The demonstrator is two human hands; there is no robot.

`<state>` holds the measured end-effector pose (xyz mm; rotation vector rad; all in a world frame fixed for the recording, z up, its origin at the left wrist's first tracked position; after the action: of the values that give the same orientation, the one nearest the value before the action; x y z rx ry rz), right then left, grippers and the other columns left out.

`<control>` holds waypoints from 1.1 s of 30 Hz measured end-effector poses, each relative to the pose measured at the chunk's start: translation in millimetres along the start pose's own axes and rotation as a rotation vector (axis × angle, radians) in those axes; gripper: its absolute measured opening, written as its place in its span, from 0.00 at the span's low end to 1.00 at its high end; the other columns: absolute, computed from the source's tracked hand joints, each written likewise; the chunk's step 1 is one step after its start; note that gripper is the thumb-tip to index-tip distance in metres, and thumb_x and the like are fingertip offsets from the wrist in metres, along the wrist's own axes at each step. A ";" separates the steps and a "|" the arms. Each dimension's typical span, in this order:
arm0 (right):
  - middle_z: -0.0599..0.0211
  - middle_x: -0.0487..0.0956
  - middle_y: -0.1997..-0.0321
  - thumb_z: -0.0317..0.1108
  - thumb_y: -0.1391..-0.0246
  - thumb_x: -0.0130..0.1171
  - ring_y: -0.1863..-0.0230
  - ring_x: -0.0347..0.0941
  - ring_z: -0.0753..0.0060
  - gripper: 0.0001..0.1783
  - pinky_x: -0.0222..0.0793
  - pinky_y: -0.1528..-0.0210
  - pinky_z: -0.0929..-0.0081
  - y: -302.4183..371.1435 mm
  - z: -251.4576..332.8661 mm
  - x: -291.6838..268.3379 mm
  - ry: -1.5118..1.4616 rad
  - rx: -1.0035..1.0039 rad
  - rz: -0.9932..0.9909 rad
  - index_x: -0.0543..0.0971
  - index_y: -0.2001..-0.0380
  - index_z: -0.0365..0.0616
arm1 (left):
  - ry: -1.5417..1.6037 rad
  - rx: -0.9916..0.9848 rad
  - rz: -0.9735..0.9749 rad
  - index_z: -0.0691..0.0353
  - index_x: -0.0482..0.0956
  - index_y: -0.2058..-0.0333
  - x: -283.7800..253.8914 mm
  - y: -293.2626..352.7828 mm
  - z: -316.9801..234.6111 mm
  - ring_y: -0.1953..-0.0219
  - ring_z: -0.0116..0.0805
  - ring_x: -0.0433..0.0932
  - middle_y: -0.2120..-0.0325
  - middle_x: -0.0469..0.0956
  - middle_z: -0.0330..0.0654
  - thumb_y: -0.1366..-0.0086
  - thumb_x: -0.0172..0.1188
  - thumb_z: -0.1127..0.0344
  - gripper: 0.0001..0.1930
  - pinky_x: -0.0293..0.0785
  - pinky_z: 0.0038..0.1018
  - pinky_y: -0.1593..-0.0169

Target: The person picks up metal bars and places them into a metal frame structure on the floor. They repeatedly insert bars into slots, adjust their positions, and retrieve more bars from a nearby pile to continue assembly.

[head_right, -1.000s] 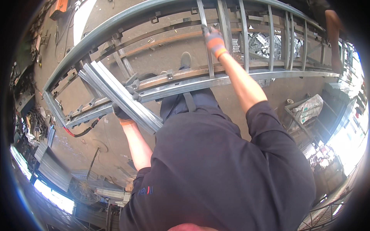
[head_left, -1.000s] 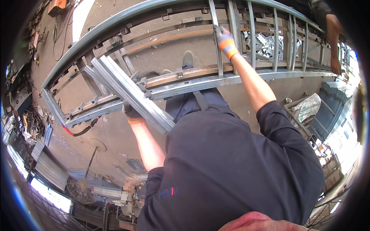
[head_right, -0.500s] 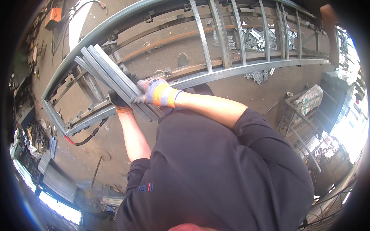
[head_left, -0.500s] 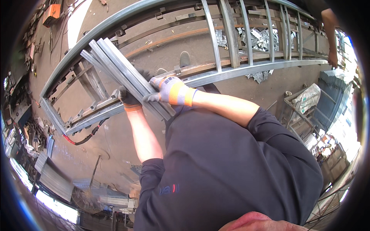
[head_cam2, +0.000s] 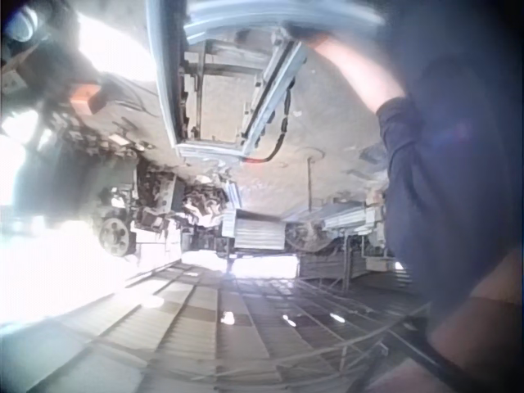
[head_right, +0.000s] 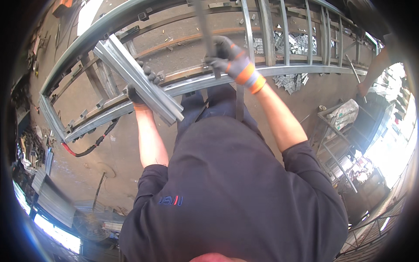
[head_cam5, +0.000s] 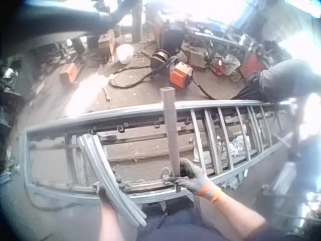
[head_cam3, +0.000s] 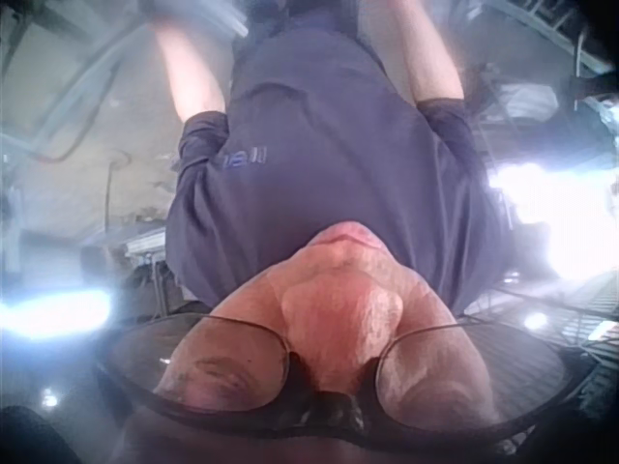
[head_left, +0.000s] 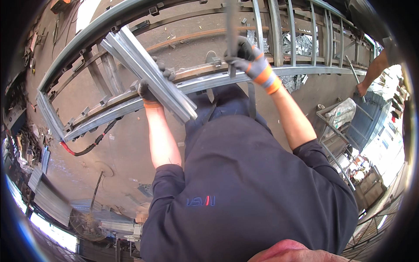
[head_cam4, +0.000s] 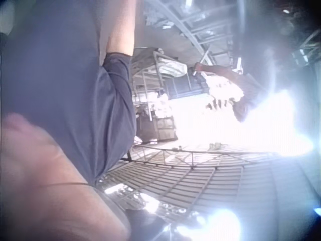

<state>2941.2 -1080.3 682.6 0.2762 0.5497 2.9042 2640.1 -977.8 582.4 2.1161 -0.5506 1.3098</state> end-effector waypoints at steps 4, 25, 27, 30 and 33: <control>0.66 0.83 0.56 0.23 0.43 0.67 0.51 0.80 0.73 0.18 0.78 0.46 0.71 -22.1 -36.2 -40.7 0.262 0.014 0.094 0.77 0.50 0.39 | -0.048 -0.012 -0.074 0.65 0.65 0.37 -25.6 33.5 -20.0 0.58 0.41 0.78 0.56 0.77 0.49 0.50 0.78 0.48 0.48 0.75 0.40 0.53; 0.59 0.85 0.68 0.36 0.40 0.63 0.61 0.84 0.65 0.10 0.79 0.55 0.64 -88.4 -134.8 -37.4 0.865 0.537 -0.006 0.86 0.61 0.41 | 0.108 0.016 -0.002 0.63 0.64 0.35 -54.4 55.1 -35.6 0.58 0.38 0.77 0.55 0.77 0.48 0.47 0.76 0.50 0.46 0.74 0.38 0.54; 0.54 0.85 0.67 0.40 0.44 0.65 0.63 0.83 0.58 0.13 0.79 0.58 0.64 -94.8 -129.1 -28.4 1.147 0.447 0.196 0.86 0.64 0.40 | 0.093 0.023 -0.030 0.63 0.65 0.35 -56.9 55.1 -35.6 0.58 0.38 0.77 0.56 0.77 0.48 0.47 0.76 0.49 0.46 0.74 0.37 0.54; 0.49 0.84 0.68 0.43 0.48 0.63 0.65 0.83 0.50 0.17 0.79 0.59 0.60 -107.1 -119.4 -26.3 1.124 0.441 0.319 0.84 0.64 0.39 | 0.066 0.013 -0.028 0.63 0.65 0.35 -58.0 54.3 -35.3 0.59 0.38 0.77 0.56 0.77 0.48 0.48 0.76 0.47 0.47 0.74 0.37 0.55; 0.51 0.83 0.75 0.43 0.48 0.62 0.75 0.82 0.56 0.17 0.79 0.65 0.61 -116.9 -110.8 -37.0 0.845 0.498 0.052 0.83 0.68 0.36 | 0.044 -0.016 -0.026 0.61 0.65 0.35 -57.9 54.6 -34.9 0.61 0.37 0.77 0.57 0.76 0.46 0.49 0.77 0.45 0.48 0.75 0.37 0.57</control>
<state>2969.2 -1018.7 531.9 -0.9332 1.3860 2.7665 2558.6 -992.8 556.5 2.0698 -0.5110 1.3302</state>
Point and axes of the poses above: each hand's wrist, its own y-axis away from the middle knuckle, its own x-axis out of the palm, z = x × y, the point moved 5 cm from there along -y, towards the middle knuckle
